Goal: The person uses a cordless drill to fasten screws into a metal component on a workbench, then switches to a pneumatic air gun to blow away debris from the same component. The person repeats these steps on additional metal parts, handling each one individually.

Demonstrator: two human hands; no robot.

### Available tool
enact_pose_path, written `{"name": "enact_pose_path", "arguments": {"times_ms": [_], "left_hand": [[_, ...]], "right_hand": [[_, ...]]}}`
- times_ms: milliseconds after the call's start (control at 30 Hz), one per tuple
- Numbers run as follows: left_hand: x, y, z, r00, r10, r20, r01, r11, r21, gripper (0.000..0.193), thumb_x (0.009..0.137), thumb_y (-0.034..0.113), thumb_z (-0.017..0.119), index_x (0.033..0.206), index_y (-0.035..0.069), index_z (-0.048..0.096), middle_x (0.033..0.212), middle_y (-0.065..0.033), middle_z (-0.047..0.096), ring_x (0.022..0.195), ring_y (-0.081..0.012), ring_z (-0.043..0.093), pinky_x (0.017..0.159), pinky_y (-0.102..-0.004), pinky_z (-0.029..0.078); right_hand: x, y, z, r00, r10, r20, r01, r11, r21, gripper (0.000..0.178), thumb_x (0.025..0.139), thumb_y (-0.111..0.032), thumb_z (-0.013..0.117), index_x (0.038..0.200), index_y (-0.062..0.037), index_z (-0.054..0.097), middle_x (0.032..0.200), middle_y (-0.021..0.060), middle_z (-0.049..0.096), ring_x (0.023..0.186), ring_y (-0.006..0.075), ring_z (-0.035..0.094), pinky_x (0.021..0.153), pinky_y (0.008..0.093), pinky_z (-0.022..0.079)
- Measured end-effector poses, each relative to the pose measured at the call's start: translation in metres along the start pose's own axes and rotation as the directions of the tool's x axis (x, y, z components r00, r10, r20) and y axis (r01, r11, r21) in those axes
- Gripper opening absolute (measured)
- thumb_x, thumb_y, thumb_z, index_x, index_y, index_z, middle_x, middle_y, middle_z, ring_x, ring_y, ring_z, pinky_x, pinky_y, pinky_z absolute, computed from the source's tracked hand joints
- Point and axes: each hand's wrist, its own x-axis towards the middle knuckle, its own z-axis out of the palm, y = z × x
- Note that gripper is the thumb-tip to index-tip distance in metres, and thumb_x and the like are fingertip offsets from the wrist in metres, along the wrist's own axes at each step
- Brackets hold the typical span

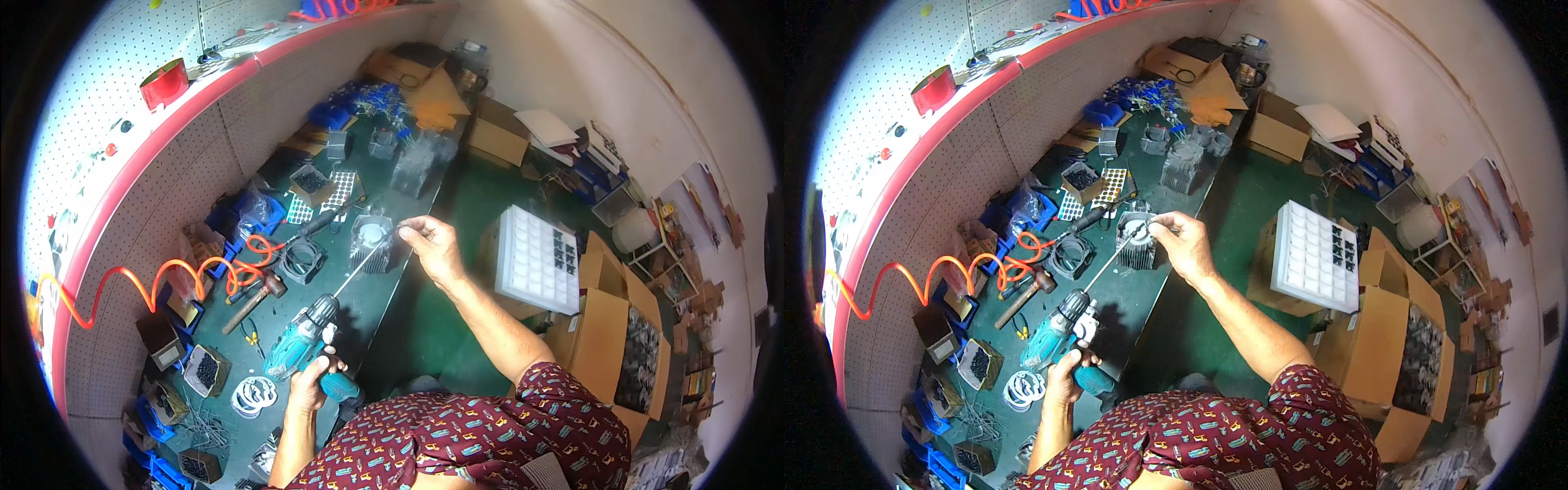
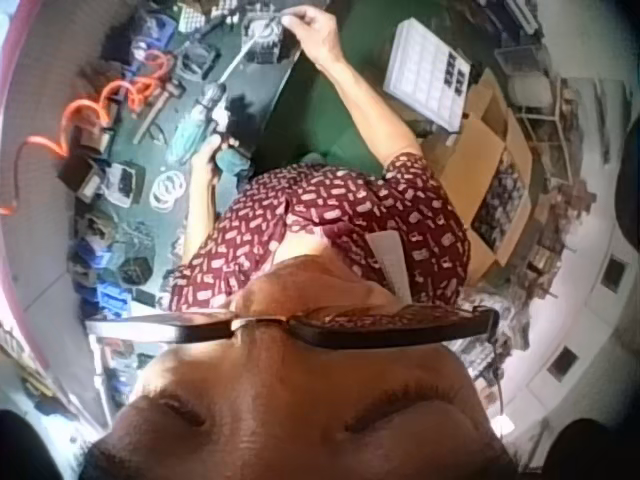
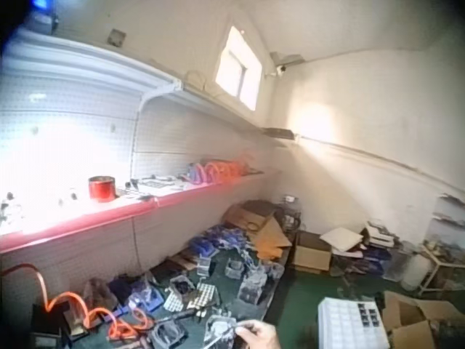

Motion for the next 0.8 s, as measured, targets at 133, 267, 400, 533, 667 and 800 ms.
{"name": "enact_pose_path", "arguments": {"times_ms": [133, 267, 400, 533, 667, 800], "left_hand": [[0.032, -0.003, 0.017, 0.998, 0.061, -0.025, -0.060, 0.998, 0.008, 0.037, 0.083, 0.020, 0.073, 0.110, -0.003, 0.062, 0.077, -0.0103, 0.060, 0.077, -0.0269, 0.063, 0.079, -0.0428, 0.054], [0.061, -0.015, 0.044, 0.987, 0.153, -0.048, -0.153, 0.988, 0.002, 0.036, 0.084, 0.021, 0.072, 0.110, -0.003, 0.062, 0.076, -0.0102, 0.060, 0.077, -0.0269, 0.063, 0.078, -0.0428, 0.054], [0.092, -0.034, 0.075, 0.960, 0.237, -0.148, -0.233, 0.971, 0.049, 0.038, 0.083, 0.024, 0.072, 0.108, -0.002, 0.062, 0.073, -0.0072, 0.056, 0.078, -0.0264, 0.062, 0.080, -0.0429, 0.053], [0.097, -0.053, 0.110, 0.915, 0.261, -0.308, -0.260, 0.965, 0.046, 0.037, 0.084, 0.026, 0.071, 0.108, 0.001, 0.060, 0.070, -0.0055, 0.054, 0.075, -0.0230, 0.060, 0.080, -0.0410, 0.052], [0.102, -0.077, 0.128, 0.862, 0.257, -0.436, -0.266, 0.963, 0.042, 0.039, 0.082, 0.028, 0.072, 0.108, 0.001, 0.060, 0.070, -0.0054, 0.054, 0.075, -0.0233, 0.060, 0.081, -0.0391, 0.052], [0.102, -0.083, 0.148, 0.859, 0.214, -0.466, -0.233, 0.972, 0.017, 0.046, 0.081, 0.026, 0.073, 0.113, -0.003, 0.060, 0.076, -0.0086, 0.057, 0.083, -0.0291, 0.064, 0.082, -0.0428, 0.052]], "right_hand": [[0.042, 0.020, -0.012, 0.998, 0.026, 0.058, -0.029, 0.998, 0.056, 0.008, 0.092, -0.003, 0.066, 0.098, 0.0026, 0.067, 0.087, 0.0025, 0.069, 0.082, 0.0075, 0.062, 0.074, 0.0232, 0.051], [0.101, 0.050, -0.047, 0.996, 0.056, 0.070, -0.045, 0.987, -0.154, 0.006, 0.092, -0.005, 0.066, 0.094, 0.0008, 0.066, 0.086, 0.0029, 0.069, 0.080, 0.0075, 0.062, 0.073, 0.0234, 0.050], [0.174, 0.129, -0.087, 0.984, 0.110, 0.138, -0.080, 0.976, -0.204, 0.014, 0.088, -0.011, 0.070, 0.088, 0.0034, 0.068, 0.082, 0.0063, 0.071, 0.074, 0.0108, 0.064, 0.068, 0.0266, 0.050], [0.201, 0.151, -0.096, 0.943, 0.206, 0.262, -0.154, 0.966, -0.208, 0.013, 0.088, -0.011, 0.070, 0.090, 0.0021, 0.070, 0.084, 0.0052, 0.072, 0.074, 0.0106, 0.063, 0.068, 0.0275, 0.050], [0.212, 0.143, -0.082, 0.829, 0.383, 0.409, -0.397, 0.916, -0.052, 0.010, 0.091, -0.011, 0.068, 0.093, -0.0005, 0.069, 0.084, 0.0032, 0.072, 0.073, 0.0067, 0.060, 0.066, 0.0222, 0.046], [0.210, 0.116, -0.067, 0.833, 0.241, 0.499, -0.357, 0.922, 0.151, 0.008, 0.092, -0.007, 0.067, 0.096, 0.0001, 0.067, 0.090, 0.0040, 0.071, 0.081, 0.0077, 0.063, 0.071, 0.0215, 0.050]]}}
